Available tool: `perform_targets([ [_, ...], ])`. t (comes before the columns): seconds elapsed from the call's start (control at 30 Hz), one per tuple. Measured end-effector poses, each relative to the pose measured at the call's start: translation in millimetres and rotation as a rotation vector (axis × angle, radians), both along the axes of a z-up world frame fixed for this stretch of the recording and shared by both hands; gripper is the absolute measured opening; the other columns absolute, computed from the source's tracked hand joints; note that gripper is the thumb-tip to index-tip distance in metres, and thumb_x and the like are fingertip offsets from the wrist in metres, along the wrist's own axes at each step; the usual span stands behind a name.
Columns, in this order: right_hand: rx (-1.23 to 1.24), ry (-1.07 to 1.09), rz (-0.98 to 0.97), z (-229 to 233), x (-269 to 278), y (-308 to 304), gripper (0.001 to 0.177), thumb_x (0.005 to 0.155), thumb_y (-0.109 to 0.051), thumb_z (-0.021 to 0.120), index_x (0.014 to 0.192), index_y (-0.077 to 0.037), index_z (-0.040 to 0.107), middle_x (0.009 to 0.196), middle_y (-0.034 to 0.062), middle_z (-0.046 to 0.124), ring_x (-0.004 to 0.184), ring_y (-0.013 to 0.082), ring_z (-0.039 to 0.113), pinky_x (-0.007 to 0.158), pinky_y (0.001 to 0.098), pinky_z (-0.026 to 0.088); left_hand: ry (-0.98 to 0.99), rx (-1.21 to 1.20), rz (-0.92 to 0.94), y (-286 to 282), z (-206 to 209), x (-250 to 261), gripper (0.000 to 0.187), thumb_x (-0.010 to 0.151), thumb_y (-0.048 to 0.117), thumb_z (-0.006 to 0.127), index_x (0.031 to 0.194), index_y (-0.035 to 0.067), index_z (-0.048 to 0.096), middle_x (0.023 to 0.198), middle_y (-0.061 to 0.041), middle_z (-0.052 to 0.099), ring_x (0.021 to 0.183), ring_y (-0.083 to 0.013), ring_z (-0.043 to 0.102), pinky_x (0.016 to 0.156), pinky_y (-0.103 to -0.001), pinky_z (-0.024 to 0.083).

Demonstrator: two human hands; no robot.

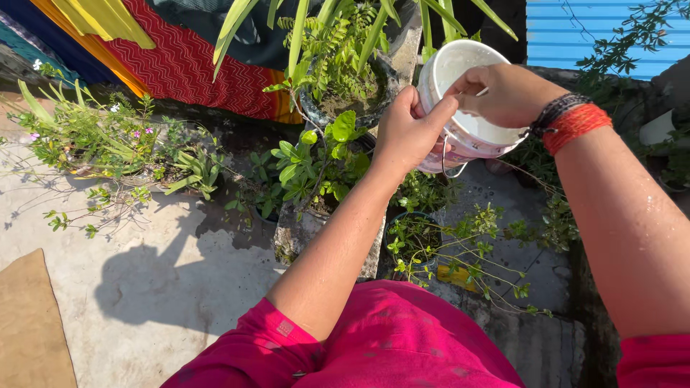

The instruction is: The person waters several potted plants by hand using a small bucket, dipping their hand into the water and splashing it onto the soil and leaves of various plants on a rooftop.

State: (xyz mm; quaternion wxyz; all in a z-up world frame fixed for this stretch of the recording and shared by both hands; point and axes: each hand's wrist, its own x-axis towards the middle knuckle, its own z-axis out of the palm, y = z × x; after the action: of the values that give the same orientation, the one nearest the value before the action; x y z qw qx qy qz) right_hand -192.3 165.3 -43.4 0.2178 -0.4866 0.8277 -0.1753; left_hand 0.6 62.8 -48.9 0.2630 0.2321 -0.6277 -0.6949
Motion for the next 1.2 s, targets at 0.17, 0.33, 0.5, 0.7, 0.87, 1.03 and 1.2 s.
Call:
perform_targets([
  [0.17,0.484,-0.042,-0.026,-123.3,-44.9,-39.6,0.021,0.086,-0.017,0.066,0.101,-0.007,0.076,0.094,0.0156,0.076,0.084,0.0299,0.074,0.074,0.0427,0.059,-0.105,-0.095,-0.044,6.8,-7.0,-6.7,0.041,0.083,0.031,0.077,0.074,0.004,0.048,0.068,-0.003,0.058,0.055,-0.0126,0.066,0.042,-0.031,0.061],
  [0.33,0.283,-0.857,-0.271,-78.2,-25.3,-45.0,0.031,0.098,-0.027,0.052,0.07,-0.013,0.05,0.062,-0.0025,0.042,0.049,0.0109,0.034,0.044,0.0288,0.029,-0.171,-0.006,-0.038,-8.9,-12.4,-3.2,0.042,0.082,0.027,0.077,0.073,0.006,0.041,0.068,-0.004,0.059,0.053,-0.0141,0.067,0.042,-0.032,0.061],
  [0.5,-0.668,-1.321,0.182,122.9,-61.3,-23.4,0.049,0.11,-0.033,0.049,0.067,-0.021,0.029,0.058,-0.0088,0.024,0.05,0.0052,0.021,0.045,0.0238,0.017,-0.112,0.095,-0.017,-32.4,4.2,-1.4,0.037,0.082,0.023,0.074,0.076,0.005,0.042,0.075,-0.004,0.056,0.053,-0.0176,0.069,0.043,-0.032,0.06],
  [0.7,-0.333,-0.494,-0.513,72.8,-70.0,-81.8,0.035,0.101,-0.046,0.058,0.077,-0.021,0.06,0.059,-0.0148,0.057,0.043,0.0047,0.04,0.04,0.0245,0.037,-0.13,0.117,0.017,-49.4,19.7,5.3,0.032,0.084,0.024,0.073,0.081,0.004,0.048,0.08,-0.006,0.059,0.06,-0.0137,0.065,0.049,-0.03,0.063],
  [0.87,-0.507,-0.538,-0.336,96.8,-129.6,-85.9,0.041,0.107,-0.04,0.053,0.081,-0.009,0.055,0.055,-0.0041,0.042,0.038,0.0086,0.034,0.037,0.0298,0.027,-0.164,0.164,0.045,-45.5,22.9,18.4,0.025,0.084,0.024,0.07,0.089,0.003,0.056,0.083,-0.005,0.062,0.063,-0.0109,0.066,0.052,-0.029,0.064],
  [1.03,-1.178,-0.663,-0.073,97.4,-163.0,-93.8,0.044,0.117,-0.032,0.059,0.081,-0.008,0.048,0.062,-0.0032,0.034,0.049,0.0099,0.027,0.048,0.0297,0.021,-0.183,0.163,0.097,-39.8,18.3,20.2,0.024,0.085,0.023,0.07,0.091,0.003,0.058,0.082,-0.004,0.061,0.061,-0.0117,0.066,0.051,-0.028,0.062],
  [1.2,-0.367,-0.027,-0.251,27.5,-103.4,-97.1,0.043,0.099,-0.044,0.063,0.073,-0.012,0.073,0.056,-0.0031,0.06,0.056,0.0074,0.054,0.059,0.0258,0.041,-0.168,0.163,0.118,-33.9,11.6,20.9,0.029,0.087,0.023,0.071,0.09,-0.001,0.054,0.081,-0.007,0.061,0.06,-0.0135,0.067,0.05,-0.03,0.063],
])
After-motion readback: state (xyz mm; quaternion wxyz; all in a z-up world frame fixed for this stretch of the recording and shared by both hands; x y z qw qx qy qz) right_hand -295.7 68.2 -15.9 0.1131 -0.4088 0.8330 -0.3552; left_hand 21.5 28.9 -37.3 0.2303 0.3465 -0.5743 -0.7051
